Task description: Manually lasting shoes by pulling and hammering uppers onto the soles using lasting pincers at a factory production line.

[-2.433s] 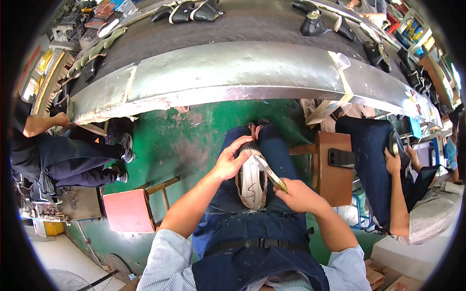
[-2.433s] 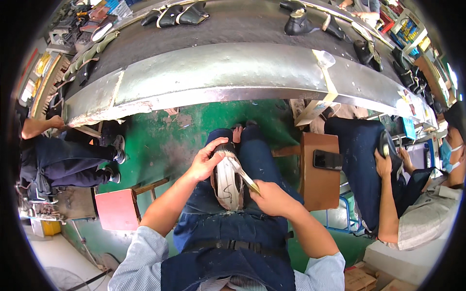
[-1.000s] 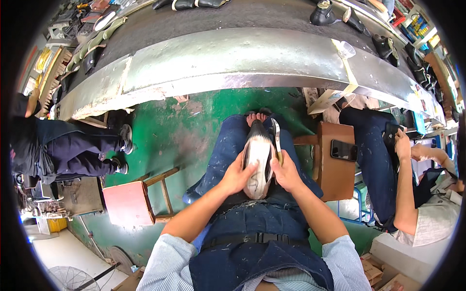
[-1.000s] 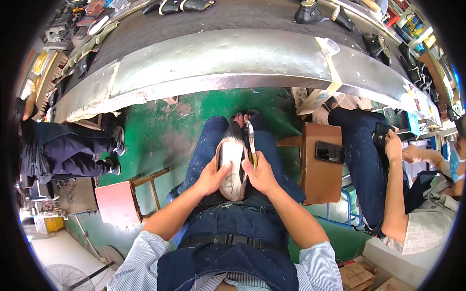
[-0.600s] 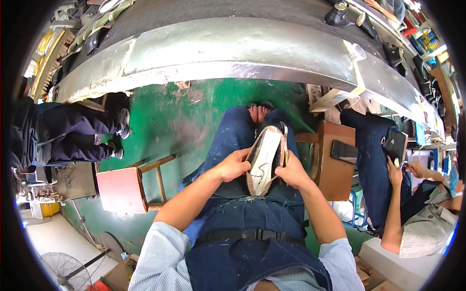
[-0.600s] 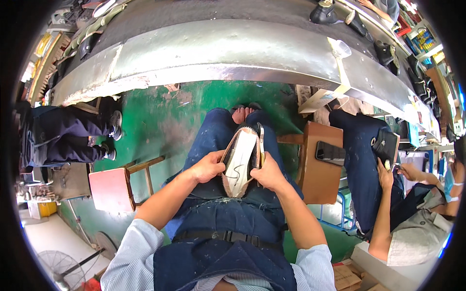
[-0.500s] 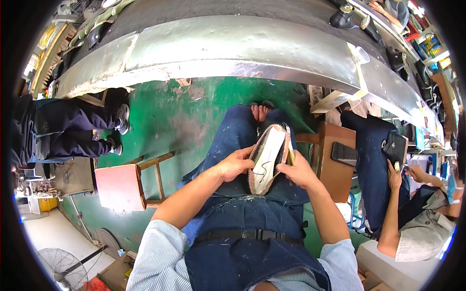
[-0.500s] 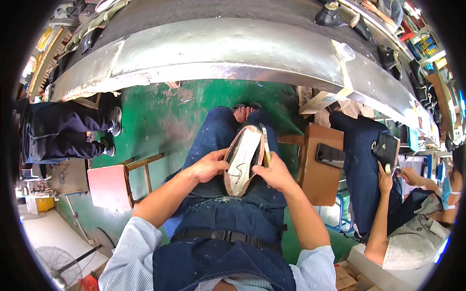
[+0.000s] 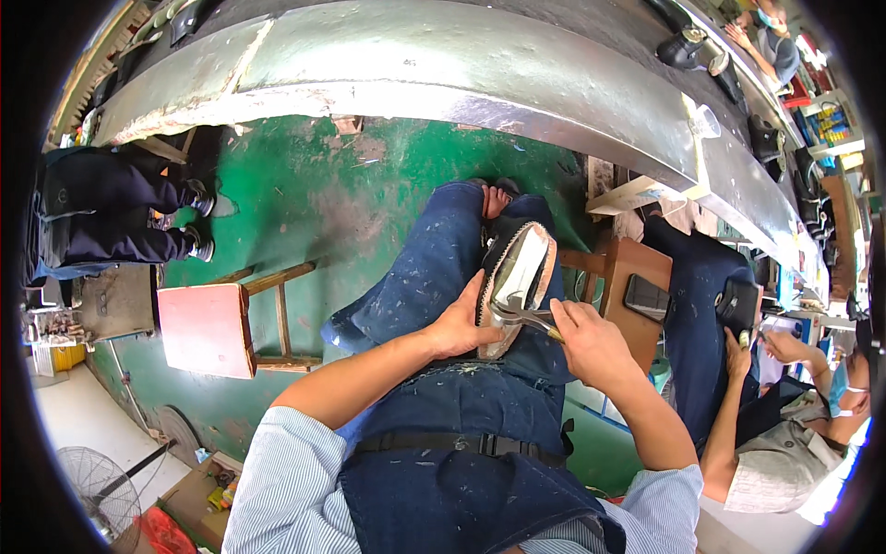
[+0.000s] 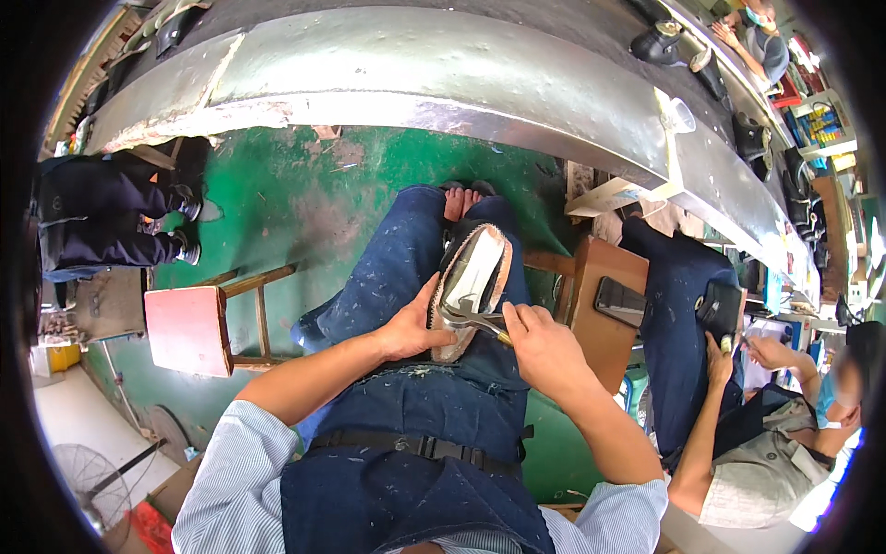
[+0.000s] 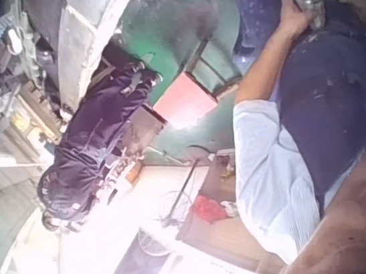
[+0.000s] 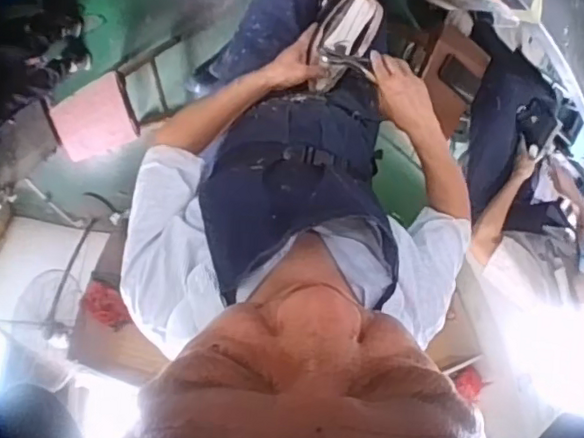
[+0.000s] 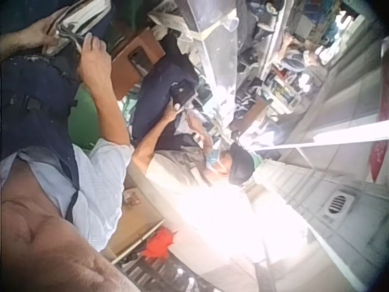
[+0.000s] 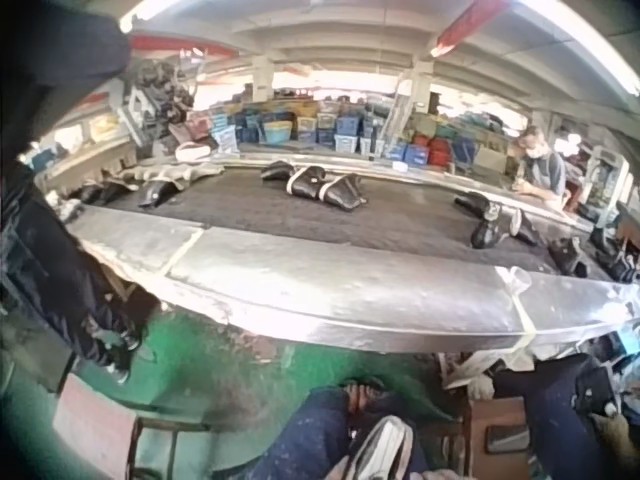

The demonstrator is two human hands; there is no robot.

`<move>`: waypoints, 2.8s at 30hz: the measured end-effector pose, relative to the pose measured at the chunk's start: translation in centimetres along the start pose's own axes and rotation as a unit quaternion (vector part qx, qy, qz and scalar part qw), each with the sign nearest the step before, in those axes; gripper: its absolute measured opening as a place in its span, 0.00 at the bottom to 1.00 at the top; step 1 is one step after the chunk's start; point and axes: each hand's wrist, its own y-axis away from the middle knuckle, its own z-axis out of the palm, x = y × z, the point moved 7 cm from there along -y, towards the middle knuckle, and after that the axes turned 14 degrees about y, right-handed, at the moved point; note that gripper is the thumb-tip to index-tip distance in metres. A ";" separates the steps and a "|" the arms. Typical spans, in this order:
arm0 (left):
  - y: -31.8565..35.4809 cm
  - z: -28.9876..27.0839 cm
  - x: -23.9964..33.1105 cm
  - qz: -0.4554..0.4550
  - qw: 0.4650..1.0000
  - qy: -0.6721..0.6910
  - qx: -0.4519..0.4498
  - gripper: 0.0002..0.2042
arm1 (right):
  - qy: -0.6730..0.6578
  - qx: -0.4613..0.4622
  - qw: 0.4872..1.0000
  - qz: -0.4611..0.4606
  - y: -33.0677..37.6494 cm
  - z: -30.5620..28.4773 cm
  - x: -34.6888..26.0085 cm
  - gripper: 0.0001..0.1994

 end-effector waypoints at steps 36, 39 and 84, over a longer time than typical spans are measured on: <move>-1.1 2.6 5.0 0.014 0.984 -0.178 0.009 0.57 | -0.329 -0.495 0.780 0.196 -3.0 -2.1 3.8 0.14; -2.0 2.4 3.5 0.015 0.985 -0.165 0.037 0.55 | -0.244 -0.516 0.800 0.185 -3.9 -2.6 3.8 0.16; -0.5 2.0 4.1 0.094 0.930 -0.254 0.248 0.23 | -0.079 -0.070 0.975 0.194 -0.1 4.7 2.8 0.19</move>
